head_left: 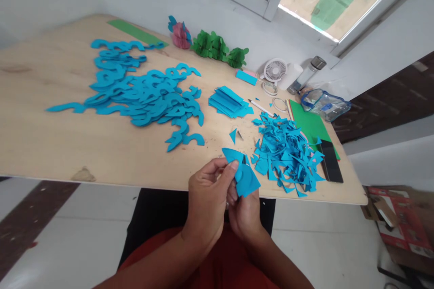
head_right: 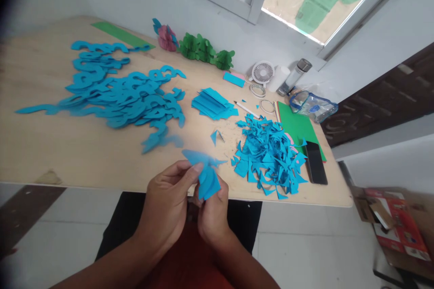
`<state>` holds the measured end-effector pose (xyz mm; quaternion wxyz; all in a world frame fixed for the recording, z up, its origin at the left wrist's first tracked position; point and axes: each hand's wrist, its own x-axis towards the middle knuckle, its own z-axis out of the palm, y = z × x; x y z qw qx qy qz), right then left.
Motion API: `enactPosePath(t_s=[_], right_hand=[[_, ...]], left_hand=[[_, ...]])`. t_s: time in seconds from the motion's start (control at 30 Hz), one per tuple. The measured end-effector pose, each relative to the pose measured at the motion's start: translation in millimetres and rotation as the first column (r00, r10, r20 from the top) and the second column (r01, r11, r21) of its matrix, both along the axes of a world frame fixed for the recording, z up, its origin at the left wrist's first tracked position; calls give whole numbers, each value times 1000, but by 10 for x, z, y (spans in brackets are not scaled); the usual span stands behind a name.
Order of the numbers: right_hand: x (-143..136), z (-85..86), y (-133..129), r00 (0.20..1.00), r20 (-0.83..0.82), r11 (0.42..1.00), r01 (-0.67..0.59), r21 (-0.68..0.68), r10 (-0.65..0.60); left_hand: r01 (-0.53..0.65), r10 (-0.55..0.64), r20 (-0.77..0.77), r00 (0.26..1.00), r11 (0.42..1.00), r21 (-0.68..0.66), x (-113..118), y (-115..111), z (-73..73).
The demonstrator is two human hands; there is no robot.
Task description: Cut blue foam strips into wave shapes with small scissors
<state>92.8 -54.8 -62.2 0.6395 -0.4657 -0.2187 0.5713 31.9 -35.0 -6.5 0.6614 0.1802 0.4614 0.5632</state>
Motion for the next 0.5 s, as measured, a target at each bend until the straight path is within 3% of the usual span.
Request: enactPosePath(t_s=[0.27, 0.5], right_hand=[[16, -8, -9, 999, 15, 999, -38, 8, 38], [137, -36, 51, 995, 79, 996, -63, 67, 58]], left_hand=[[-26, 25, -19, 999, 1000, -10, 4, -8, -7], [-42, 45, -53, 998, 997, 59, -2, 0, -30]])
